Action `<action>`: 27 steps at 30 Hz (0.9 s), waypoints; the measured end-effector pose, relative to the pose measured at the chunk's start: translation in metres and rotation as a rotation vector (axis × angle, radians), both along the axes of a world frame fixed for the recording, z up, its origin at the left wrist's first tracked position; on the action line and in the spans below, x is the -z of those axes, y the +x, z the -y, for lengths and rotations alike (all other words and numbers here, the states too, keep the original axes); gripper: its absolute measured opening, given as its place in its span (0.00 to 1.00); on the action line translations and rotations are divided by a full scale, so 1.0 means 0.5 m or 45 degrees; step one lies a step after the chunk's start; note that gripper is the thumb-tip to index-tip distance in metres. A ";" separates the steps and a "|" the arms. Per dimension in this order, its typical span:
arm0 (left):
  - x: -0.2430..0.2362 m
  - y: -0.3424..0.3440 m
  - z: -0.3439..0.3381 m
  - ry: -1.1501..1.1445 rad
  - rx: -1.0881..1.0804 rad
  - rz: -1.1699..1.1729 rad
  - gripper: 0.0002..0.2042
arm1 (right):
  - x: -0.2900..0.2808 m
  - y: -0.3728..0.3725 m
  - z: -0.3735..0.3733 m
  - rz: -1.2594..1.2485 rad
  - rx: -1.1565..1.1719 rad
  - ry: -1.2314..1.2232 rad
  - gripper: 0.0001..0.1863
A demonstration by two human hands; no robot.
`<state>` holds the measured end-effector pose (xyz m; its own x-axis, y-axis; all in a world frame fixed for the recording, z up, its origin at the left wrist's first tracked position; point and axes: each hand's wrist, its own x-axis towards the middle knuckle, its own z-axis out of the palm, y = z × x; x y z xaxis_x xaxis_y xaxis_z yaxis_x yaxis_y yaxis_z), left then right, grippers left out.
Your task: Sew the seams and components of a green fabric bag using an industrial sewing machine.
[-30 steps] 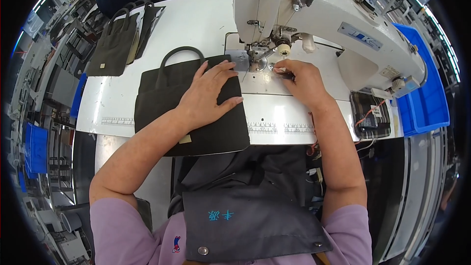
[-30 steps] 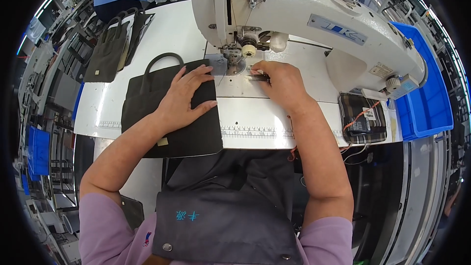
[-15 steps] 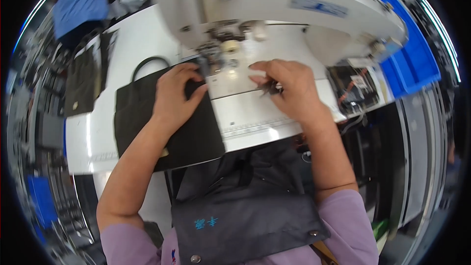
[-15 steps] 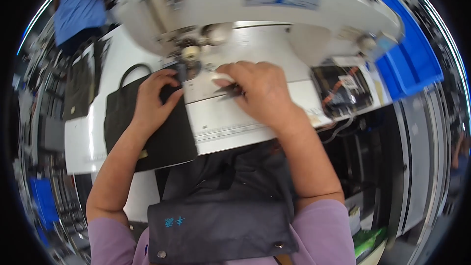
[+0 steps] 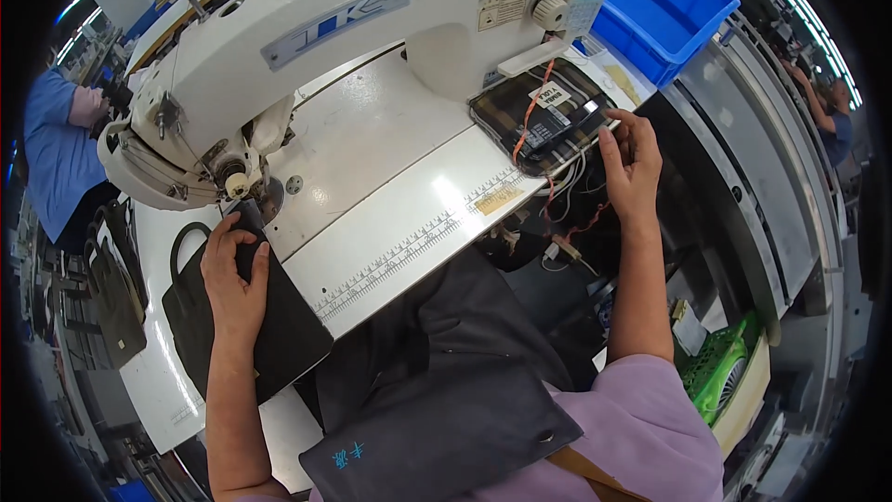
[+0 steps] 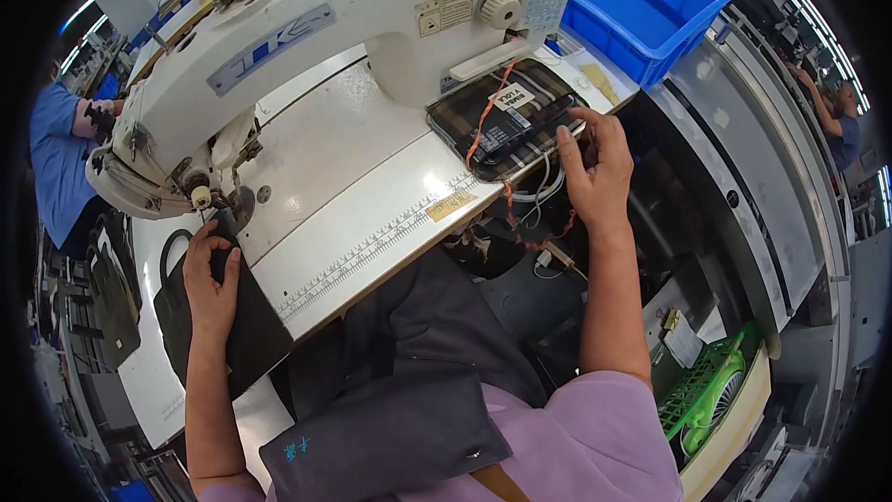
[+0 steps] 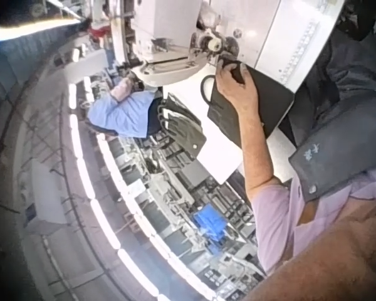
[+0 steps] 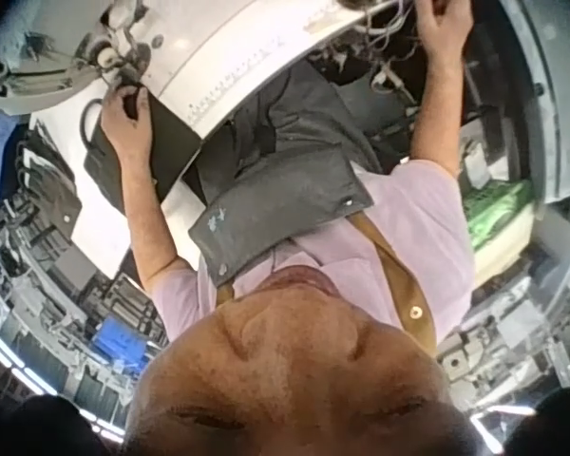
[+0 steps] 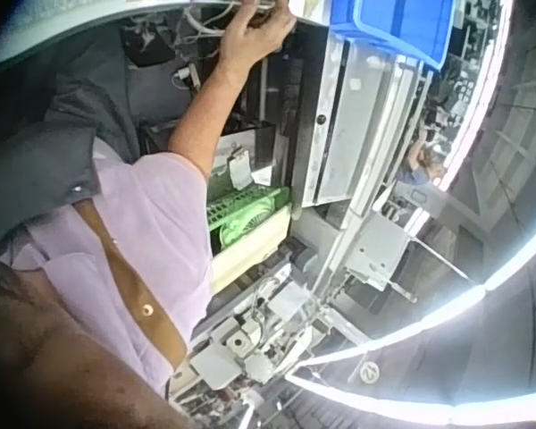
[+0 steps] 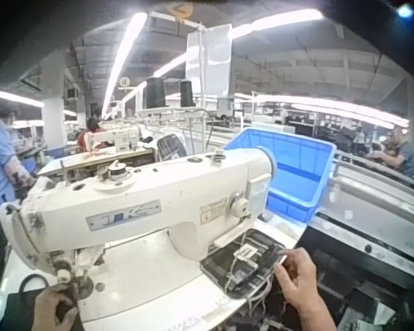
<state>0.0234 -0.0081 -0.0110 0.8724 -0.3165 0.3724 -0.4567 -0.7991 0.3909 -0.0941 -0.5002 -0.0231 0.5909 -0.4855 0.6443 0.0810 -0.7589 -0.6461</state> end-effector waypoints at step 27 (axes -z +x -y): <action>0.008 0.007 0.005 -0.089 0.051 0.091 0.11 | -0.087 0.082 -0.329 -0.212 -1.093 -0.452 0.13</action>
